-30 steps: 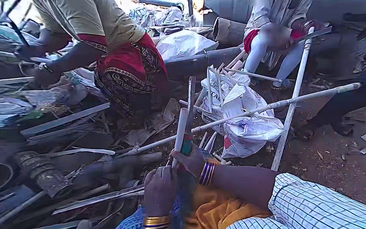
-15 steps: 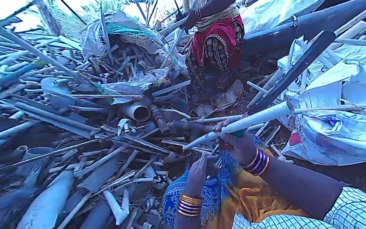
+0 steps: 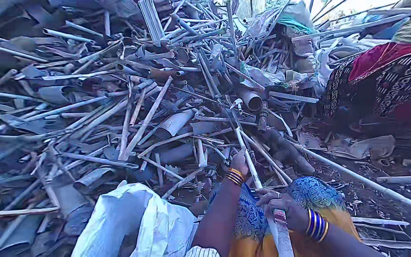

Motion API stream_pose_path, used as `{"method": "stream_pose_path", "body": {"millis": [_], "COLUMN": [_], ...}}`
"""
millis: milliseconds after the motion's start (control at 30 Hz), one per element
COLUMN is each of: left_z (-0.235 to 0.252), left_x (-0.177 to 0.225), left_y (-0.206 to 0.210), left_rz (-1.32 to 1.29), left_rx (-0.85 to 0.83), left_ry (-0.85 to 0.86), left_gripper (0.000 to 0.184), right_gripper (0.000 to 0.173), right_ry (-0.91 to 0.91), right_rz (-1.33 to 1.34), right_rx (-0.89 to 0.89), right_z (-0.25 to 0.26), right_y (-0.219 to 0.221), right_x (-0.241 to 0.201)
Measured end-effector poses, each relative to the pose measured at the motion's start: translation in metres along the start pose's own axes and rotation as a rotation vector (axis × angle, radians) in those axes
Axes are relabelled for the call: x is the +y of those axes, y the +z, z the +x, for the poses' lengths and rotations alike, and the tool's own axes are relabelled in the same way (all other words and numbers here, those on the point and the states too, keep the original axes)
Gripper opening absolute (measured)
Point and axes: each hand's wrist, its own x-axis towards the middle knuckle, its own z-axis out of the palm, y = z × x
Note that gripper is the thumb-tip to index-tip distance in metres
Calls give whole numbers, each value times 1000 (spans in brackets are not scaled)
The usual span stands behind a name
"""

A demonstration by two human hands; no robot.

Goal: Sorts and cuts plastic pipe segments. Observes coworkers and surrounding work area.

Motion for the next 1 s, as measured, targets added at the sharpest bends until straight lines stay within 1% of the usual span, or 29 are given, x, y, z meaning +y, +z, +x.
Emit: {"method": "stream_pose_path", "body": {"millis": [33, 100, 167, 200, 233, 267, 300, 333, 367, 400, 433, 467, 533, 600, 633, 667, 733, 767, 867, 933, 1000], "left_z": [12, 21, 21, 19, 17, 18, 19, 21, 24, 27, 28, 31, 49, 64, 65, 64, 58, 58, 62, 64, 64], "left_x": [6, 13, 11, 7, 2, -1, -1, 1, 4, 7, 7, 6, 1, -2, 0, 2, 6, 8, 4, -3, -5], "left_y": [-7, -14, -16, -18, -22, -24, -25, -23, -22, -20, -18, -17, -15, -17, -17, -17, -13, -11, -11, -11, -8], "left_rz": [0, -37, -75, -90, -106, -130, -151, -183, -203, -208, -206, -191, -190, -189, -173, -161, -130, -119, -193, -264, -258], "left_rx": [6, -46, -90, -112, -143, -183, -215, -233, -277, -324, -351, -392, -457, -529, -561, -572, -535, -523, -531, -530, -509], "left_ry": [16, 3, 4, 5, 4, 12, 13, -2, -20, -31, -39, -35, -19, 13, 20, 16, 25, 34, 66, 62, 50], "left_gripper": [28, 34, 37, 37, 38, 38, 40, 45, 46, 47, 46, 41, 39, 37, 35, 34, 32, 31, 28, 28, 29], "right_gripper": [14, 13, 8, 10, 19, 37, 59, 74, 78, 70, 57, 50, 48, 41, 39, 42, 52, 52, 42, 38, 39], "right_ry": [26, 75, 147, 205, 266, 323, 387, 458, 519, 568, 610, 631, 591, 549, 562, 584, 594, 572, 450, 386, 384], "right_rz": [3, 25, 74, 65, 34, 12, -9, -21, -37, -61, -90, -112, -149, -197, -229, -240, -262, -312, -544, -557, -571], "right_rx": [-22, -13, 42, 85, 125, 146, 160, 170, 187, 203, 212, 192, 87, -34, -47, -44, -27, -15, 18, 35, 36], "right_z": [-2, -2, 0, -1, -2, -3, -2, -1, 1, 4, 5, 6, 10, 17, 23, 29, 45, 53, 69, 70, 72], "right_y": [6, 11, 6, 2, -5, -14, -23, -29, -34, -37, -38, -39, -45, -47, -45, -42, -38, -37, -34, -31, -29], "right_x": [2, 3, 4, 5, 5, 5, 5, 3, 2, 2, 2, 1, 5, 11, 13, 16, 22, 27, 46, 53, 50]}}
